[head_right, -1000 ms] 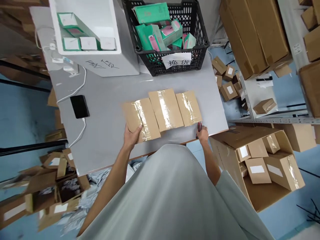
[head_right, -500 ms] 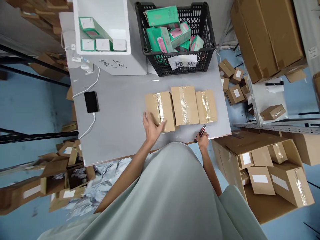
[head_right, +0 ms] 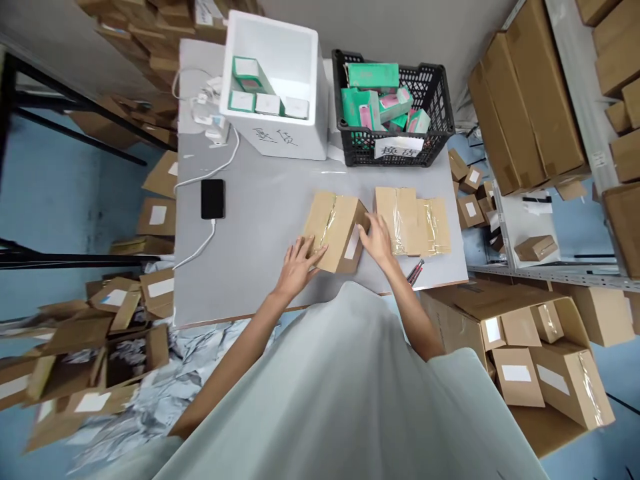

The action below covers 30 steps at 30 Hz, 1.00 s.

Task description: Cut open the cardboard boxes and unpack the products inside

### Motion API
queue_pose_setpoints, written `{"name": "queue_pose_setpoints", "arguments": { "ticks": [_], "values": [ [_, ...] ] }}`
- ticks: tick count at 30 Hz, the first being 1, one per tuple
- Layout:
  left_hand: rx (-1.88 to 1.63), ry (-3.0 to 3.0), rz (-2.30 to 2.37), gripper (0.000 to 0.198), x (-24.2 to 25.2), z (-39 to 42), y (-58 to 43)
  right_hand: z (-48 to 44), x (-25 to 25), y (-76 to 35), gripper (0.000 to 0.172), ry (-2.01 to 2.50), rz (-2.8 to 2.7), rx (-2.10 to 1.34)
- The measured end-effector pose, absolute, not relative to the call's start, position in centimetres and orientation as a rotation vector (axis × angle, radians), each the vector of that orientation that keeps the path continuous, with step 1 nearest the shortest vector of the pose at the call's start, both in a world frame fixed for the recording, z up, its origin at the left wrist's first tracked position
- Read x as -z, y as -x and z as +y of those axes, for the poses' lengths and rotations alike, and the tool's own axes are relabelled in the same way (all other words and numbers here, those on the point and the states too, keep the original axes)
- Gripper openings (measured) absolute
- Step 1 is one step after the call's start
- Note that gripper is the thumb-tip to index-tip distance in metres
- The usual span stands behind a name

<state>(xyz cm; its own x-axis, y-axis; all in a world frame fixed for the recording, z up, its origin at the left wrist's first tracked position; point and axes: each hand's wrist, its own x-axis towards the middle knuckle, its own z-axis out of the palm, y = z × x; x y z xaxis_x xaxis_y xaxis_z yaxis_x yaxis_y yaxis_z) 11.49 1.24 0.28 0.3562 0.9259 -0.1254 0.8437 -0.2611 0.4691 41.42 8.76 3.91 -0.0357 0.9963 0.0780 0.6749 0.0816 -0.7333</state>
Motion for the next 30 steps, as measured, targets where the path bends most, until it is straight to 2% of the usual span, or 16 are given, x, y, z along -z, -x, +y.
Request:
{"name": "queue_pose_setpoints", "arguments": {
  "ticks": [3,5,9,12,16,22,26,30],
  "values": [
    [-0.3,-2.101,1.679,0.07,0.1,1.3,-6.2,14.5,-2.8,-39.4,0.092,1.772,-1.818,-0.751],
    [-0.372,-2.007,1.768,0.062,1.0,1.3,-3.2,16.7,-1.7,-37.9,0.11,1.828,-1.829,-0.872],
    [-0.39,-1.753,1.779,0.058,4.1,0.1,-0.5,17.8,0.2,-35.2,0.127,1.874,-1.884,-1.018],
    [-0.391,-1.509,1.734,0.06,6.2,-1.5,-0.9,18.4,0.7,-33.9,0.131,1.968,-1.895,-1.05],
    [-0.529,-1.212,1.665,0.061,7.8,-3.0,-2.3,20.5,-0.1,-32.2,0.12,1.939,-2.009,-0.939],
    [-0.635,-1.029,1.58,0.044,8.6,-2.5,-2.0,21.9,-1.6,-29.9,0.071,1.951,-2.217,-0.779],
    [-0.753,-0.9,1.598,0.05,9.1,-1.2,-0.2,17.9,-1.5,-30.8,0.049,2.101,-2.106,-0.693],
    [-0.888,-0.818,1.636,0.053,9.9,-1.2,1.4,9.6,-0.1,-32.6,0.042,2.156,-1.966,-0.756]
  ]
}}
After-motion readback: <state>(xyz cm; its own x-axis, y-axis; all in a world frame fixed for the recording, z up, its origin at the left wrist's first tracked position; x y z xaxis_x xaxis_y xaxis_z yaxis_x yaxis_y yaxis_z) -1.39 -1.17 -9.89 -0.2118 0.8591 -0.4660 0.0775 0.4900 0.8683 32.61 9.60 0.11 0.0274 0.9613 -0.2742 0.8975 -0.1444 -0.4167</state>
